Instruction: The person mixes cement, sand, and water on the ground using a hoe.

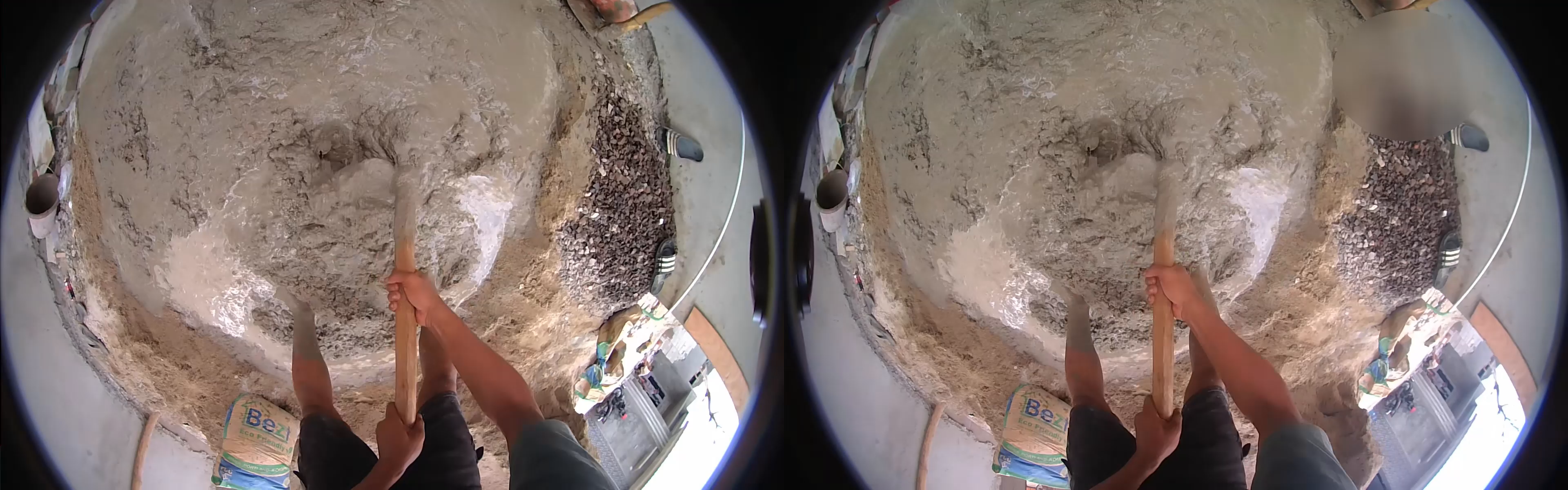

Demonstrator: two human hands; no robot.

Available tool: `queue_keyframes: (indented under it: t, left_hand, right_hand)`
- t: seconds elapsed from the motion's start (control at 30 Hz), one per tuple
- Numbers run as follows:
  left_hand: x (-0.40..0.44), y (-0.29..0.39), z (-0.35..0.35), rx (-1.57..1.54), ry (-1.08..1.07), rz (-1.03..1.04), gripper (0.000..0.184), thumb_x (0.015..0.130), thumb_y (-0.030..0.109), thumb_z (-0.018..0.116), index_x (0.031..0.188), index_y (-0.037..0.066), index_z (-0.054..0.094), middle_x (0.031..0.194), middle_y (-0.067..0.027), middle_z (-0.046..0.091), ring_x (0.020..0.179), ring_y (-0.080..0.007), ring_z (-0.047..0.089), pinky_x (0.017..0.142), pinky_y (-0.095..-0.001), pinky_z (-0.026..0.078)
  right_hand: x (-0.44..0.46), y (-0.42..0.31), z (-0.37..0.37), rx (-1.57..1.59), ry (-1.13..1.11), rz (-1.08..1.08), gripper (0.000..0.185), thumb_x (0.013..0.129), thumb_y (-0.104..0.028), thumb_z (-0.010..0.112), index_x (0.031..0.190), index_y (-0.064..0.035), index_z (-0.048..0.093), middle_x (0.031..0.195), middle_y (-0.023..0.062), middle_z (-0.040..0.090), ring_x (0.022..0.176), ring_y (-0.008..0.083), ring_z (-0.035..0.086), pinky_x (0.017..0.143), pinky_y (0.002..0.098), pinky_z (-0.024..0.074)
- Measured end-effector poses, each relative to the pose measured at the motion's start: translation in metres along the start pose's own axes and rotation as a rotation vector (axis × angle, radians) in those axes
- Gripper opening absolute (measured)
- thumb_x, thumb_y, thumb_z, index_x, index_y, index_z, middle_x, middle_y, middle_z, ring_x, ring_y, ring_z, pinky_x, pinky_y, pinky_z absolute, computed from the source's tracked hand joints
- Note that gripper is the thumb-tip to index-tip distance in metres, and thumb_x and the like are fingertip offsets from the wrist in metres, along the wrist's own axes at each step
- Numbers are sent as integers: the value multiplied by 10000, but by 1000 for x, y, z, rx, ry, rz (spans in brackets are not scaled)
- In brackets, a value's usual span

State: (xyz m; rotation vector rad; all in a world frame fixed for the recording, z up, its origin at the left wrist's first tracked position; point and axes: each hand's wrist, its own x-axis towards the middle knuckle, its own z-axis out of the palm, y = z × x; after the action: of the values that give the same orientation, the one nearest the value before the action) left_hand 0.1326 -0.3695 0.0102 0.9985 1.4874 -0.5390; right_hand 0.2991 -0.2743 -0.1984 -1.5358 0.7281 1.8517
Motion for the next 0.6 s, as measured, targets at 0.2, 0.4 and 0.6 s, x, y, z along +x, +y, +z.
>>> queue_keyframes:
  t: [0.2, 0.4, 0.6]
  left_hand:
    - [22, 17, 36, 35, -129, 248, 315, 801, 191, 696, 1005, 26, 522, 673, -199, 630, 633, -404, 650, 576, -499, 528]
    - [221, 187, 3, 100, -138, 520, 316, 765, 175, 679, 1034, 21, 621, 765, -200, 673, 742, -370, 682, 674, -454, 530]
    - [192, 95, -44, 194, -168, 404, 271, 752, 150, 671, 979, 15, 611, 800, -216, 671, 790, -397, 669, 707, -471, 518]
  right_hand:
    - [-76, -70, -61, 96, 238, -288, 115, 830, -57, 600, 833, -51, 484, 663, 32, 460, 528, 139, 460, 466, 310, 433]
    - [28, -274, -148, 101, 411, -674, 64, 859, -44, 519, 808, -14, 495, 629, 46, 456, 514, 164, 461, 491, 313, 452]
    - [75, -163, -116, 129, 409, -407, 165, 790, -66, 470, 626, -46, 464, 539, 103, 449, 456, 256, 491, 465, 388, 465]
